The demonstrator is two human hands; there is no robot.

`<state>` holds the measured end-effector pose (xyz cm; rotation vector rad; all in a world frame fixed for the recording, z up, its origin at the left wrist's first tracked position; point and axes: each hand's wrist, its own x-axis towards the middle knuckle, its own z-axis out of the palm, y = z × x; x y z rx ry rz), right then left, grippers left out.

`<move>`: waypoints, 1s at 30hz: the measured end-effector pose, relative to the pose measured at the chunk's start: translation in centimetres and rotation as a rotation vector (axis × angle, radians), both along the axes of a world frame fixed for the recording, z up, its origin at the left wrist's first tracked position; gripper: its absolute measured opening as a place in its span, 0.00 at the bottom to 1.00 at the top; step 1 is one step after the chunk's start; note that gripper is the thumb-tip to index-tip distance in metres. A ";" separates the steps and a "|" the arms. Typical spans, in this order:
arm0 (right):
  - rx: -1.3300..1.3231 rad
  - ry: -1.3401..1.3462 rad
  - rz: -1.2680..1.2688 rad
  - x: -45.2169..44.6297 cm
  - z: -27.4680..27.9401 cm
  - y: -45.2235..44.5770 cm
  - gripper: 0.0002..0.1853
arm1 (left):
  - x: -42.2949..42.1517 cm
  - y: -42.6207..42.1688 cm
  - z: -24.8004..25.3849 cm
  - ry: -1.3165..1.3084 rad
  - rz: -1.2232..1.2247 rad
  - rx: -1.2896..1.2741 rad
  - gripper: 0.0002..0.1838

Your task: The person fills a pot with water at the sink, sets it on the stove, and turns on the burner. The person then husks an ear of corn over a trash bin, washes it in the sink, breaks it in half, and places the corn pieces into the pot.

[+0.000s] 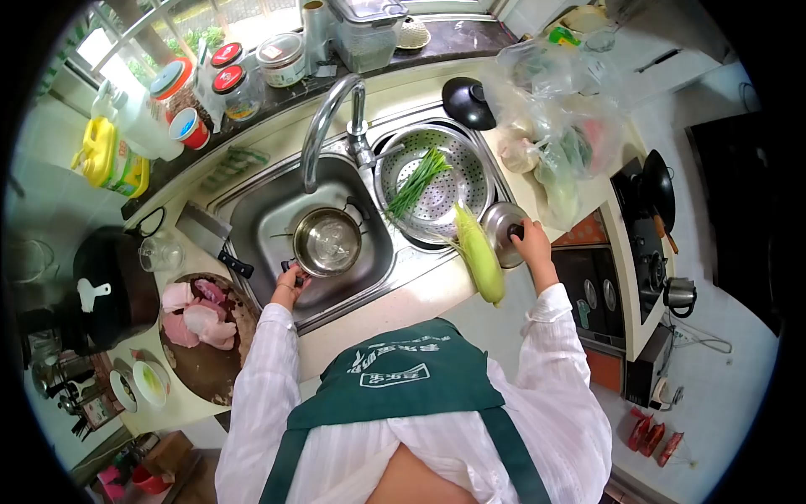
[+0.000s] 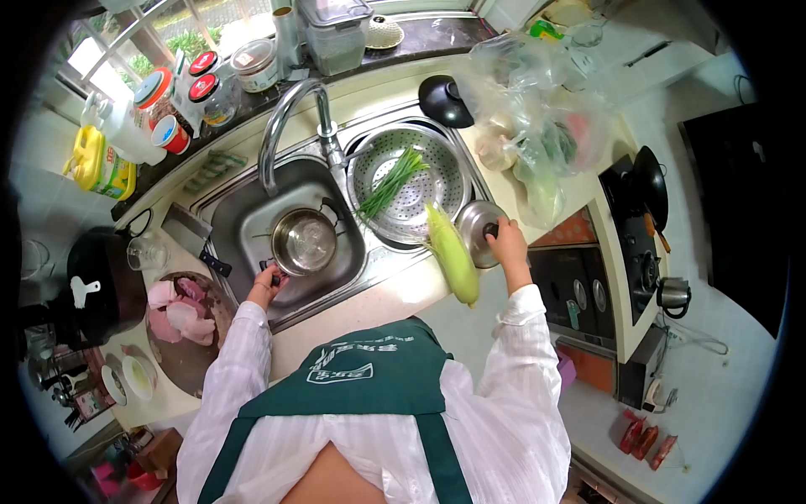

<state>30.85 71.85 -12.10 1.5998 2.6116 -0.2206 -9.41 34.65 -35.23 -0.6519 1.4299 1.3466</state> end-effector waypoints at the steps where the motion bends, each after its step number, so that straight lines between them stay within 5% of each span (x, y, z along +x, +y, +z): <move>1: -0.009 -0.031 -0.056 0.2 -0.5 0.2 0.23 | -0.2 0.2 -0.4 0.002 0.014 -0.008 0.12; 6: 0.046 0.060 -0.050 1.1 -1.8 1.1 0.21 | 0.4 0.7 -0.1 0.064 0.091 0.005 0.08; 15: 0.355 0.010 0.012 -4.1 7.0 -1.6 0.21 | 0.3 1.3 0.9 0.113 0.182 0.060 0.11; 18: 0.256 0.350 0.106 -6.6 8.6 -2.7 0.19 | 0.5 1.5 1.4 0.116 0.173 0.136 0.11; 22: 0.091 0.443 0.188 -10.8 8.7 -4.5 0.17 | 0.9 1.3 2.7 0.164 0.141 0.147 0.11; 30: -0.093 0.446 0.760 -21.4 8.6 -13.4 0.20 | 3.0 -0.6 9.9 0.164 0.236 0.269 0.11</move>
